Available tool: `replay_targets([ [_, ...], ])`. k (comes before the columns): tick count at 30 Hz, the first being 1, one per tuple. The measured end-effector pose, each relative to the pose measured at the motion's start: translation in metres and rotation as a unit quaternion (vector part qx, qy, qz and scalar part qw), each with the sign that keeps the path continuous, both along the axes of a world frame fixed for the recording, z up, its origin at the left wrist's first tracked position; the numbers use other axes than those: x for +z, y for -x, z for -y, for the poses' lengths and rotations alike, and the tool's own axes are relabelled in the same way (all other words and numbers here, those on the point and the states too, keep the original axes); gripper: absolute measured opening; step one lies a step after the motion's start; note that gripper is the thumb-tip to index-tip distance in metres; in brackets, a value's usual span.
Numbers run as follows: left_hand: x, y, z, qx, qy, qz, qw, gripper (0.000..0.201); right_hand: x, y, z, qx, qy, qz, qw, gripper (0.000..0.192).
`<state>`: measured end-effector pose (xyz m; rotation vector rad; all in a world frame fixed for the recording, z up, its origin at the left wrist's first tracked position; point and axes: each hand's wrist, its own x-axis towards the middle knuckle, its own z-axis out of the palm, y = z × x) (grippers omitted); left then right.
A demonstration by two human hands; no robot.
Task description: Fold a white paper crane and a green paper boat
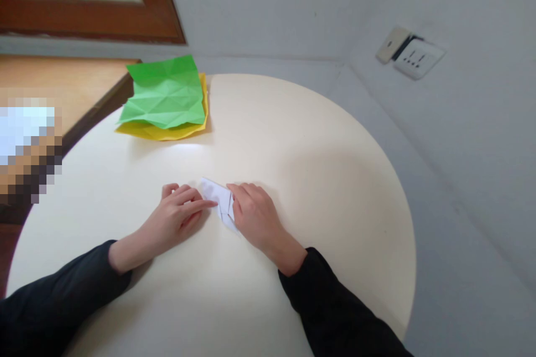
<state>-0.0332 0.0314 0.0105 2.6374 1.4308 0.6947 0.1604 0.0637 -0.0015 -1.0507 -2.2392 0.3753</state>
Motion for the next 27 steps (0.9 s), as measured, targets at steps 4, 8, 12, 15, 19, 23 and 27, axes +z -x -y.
replay_targets([
  [4,-0.0001,0.0003,-0.0003,0.005,0.002,-0.001,1.0,0.026,0.0005,0.0,0.0,0.01,0.038,-0.004,0.999,0.031],
  [8,0.0004,0.0001,-0.0003,0.005,0.005,0.004,1.0,0.026,0.0012,-0.0004,-0.0005,0.005,0.057,-0.012,0.998,0.03],
  [12,0.0008,-0.0001,-0.0003,0.007,0.009,0.0,1.0,0.028,0.0009,-0.0006,-0.0006,0.001,0.063,-0.017,0.998,0.029],
  [15,0.001,-0.0003,-0.0002,0.011,0.014,-0.002,1.0,0.029,0.0006,-0.0006,-0.0007,0.0,0.057,-0.023,0.998,0.028],
  [19,0.0004,-0.0004,0.0,0.01,0.009,0.0,1.0,0.03,0.0003,-0.0004,-0.0007,-0.001,0.05,-0.036,0.998,0.026],
  [23,0.0,0.0001,-0.0003,0.011,0.005,0.005,1.0,0.029,-0.0001,-0.0008,-0.001,0.001,0.044,-0.052,0.998,0.024],
  [27,0.0005,0.0012,-0.0007,0.005,0.015,0.005,1.0,0.028,0.0005,-0.0012,-0.0005,0.008,0.04,-0.054,0.998,0.023],
])
